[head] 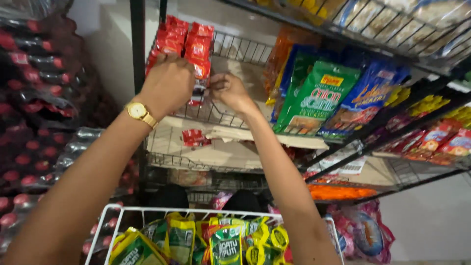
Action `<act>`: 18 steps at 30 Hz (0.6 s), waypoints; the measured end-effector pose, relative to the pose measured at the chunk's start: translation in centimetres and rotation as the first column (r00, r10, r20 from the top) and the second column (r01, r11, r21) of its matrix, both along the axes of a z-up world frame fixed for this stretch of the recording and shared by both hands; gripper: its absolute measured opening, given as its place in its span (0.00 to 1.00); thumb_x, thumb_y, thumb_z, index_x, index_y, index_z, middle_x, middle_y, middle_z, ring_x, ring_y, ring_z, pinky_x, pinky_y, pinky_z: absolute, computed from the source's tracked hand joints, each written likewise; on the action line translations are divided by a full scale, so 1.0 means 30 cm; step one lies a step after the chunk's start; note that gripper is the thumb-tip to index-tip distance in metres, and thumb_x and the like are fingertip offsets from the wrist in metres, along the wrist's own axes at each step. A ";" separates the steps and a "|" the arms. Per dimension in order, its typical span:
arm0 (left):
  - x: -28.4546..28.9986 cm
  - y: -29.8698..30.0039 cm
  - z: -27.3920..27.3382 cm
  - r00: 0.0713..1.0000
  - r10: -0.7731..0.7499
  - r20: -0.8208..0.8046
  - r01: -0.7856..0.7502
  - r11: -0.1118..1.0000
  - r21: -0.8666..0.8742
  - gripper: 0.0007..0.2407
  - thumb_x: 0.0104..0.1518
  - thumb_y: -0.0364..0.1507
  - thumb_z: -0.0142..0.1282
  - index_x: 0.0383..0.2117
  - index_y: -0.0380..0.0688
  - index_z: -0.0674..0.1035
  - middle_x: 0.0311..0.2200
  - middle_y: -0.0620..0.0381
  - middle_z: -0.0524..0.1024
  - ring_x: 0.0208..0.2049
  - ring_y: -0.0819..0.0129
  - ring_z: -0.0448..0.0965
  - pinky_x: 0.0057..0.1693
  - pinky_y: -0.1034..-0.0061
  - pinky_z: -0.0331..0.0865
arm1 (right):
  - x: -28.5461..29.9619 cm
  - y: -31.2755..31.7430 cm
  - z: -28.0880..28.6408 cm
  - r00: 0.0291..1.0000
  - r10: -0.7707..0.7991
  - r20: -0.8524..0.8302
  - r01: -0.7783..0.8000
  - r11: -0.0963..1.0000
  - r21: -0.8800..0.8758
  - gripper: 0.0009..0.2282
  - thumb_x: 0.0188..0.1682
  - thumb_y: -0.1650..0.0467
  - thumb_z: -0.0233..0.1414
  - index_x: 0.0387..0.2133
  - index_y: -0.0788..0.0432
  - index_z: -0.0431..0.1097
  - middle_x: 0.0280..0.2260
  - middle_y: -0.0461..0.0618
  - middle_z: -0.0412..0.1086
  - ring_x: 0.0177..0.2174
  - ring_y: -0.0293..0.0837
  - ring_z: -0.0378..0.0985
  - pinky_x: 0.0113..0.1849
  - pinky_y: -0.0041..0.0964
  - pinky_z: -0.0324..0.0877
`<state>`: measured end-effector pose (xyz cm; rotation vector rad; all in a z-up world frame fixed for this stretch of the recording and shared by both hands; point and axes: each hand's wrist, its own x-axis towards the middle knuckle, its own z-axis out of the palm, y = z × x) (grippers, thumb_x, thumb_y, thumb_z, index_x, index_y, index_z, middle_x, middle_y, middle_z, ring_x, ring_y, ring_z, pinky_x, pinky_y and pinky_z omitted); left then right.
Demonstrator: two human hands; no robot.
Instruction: The person stocks various grocery products, including coffee packets and vinegar pouches, onto metal retail shelves.
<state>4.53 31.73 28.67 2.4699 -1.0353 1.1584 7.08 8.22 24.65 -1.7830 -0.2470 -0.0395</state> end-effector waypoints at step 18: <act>-0.440 -0.102 -0.010 0.425 -0.294 -0.856 0.390 0.913 -0.120 0.07 0.52 0.32 0.62 0.33 0.45 0.84 0.26 0.48 0.81 0.29 0.52 0.82 0.38 0.58 0.72 | -0.718 -0.044 0.197 0.925 0.366 -0.099 -0.291 0.519 -0.803 0.10 0.50 0.68 0.55 0.42 0.59 0.73 0.34 0.59 0.76 0.34 0.58 0.80 0.37 0.50 0.72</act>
